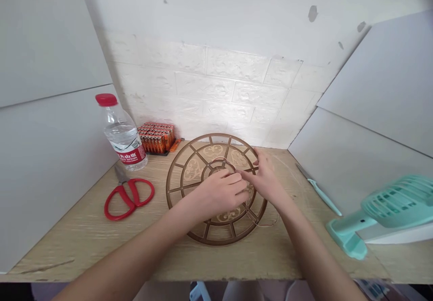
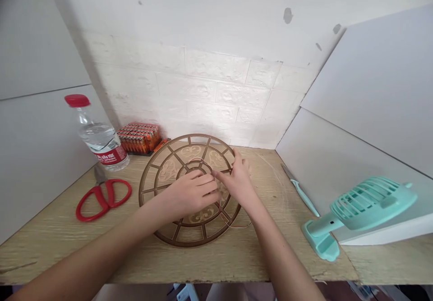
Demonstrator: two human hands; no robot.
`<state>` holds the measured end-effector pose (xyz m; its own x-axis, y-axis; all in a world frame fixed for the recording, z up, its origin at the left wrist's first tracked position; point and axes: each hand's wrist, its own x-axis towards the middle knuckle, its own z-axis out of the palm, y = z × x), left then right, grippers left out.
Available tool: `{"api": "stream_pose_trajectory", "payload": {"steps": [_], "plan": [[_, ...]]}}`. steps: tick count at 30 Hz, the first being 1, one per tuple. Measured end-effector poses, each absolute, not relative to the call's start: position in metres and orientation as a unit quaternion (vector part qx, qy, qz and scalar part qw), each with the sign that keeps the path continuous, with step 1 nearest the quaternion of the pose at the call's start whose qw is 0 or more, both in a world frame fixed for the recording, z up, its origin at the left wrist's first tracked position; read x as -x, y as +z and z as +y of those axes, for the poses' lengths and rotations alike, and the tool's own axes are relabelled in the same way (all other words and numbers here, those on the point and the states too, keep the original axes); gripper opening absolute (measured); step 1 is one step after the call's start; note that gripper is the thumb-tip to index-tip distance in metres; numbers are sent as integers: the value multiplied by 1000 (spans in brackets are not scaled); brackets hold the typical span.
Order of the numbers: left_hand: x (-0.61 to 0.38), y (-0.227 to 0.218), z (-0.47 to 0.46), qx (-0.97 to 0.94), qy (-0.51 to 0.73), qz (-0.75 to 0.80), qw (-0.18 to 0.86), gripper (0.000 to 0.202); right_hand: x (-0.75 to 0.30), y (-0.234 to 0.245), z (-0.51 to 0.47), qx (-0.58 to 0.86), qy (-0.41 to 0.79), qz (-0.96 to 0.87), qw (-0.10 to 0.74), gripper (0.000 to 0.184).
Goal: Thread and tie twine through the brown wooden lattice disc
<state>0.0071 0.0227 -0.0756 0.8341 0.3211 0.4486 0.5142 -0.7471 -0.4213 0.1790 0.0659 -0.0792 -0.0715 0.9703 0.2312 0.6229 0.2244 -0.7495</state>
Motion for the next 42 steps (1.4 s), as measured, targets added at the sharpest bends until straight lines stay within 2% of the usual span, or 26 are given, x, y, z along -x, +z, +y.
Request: {"api": "stream_pose_trajectory", "payload": {"steps": [7, 15, 22, 33, 37, 42], "plan": [[-10, -76, 20, 924, -191, -211, 254, 12, -178, -78, 65, 584, 233, -689, 360, 91], [-15, -78, 17, 914, -216, -213, 268, 12, -175, -74, 64, 617, 239, -681, 313, 97], [-26, -82, 2, 904, -219, -212, 300, 13, -175, -70, 62, 612, 261, -678, 315, 98], [-36, -93, -9, 895, -213, -260, 293, 14, -176, -73, 64, 600, 259, -682, 329, 95], [-36, -90, -11, 896, -204, -298, 259, 13, -177, -74, 65, 600, 260, -683, 327, 96], [-30, -69, -23, 913, -145, -344, 165, 11, -177, -75, 66, 608, 251, -680, 324, 95]]}}
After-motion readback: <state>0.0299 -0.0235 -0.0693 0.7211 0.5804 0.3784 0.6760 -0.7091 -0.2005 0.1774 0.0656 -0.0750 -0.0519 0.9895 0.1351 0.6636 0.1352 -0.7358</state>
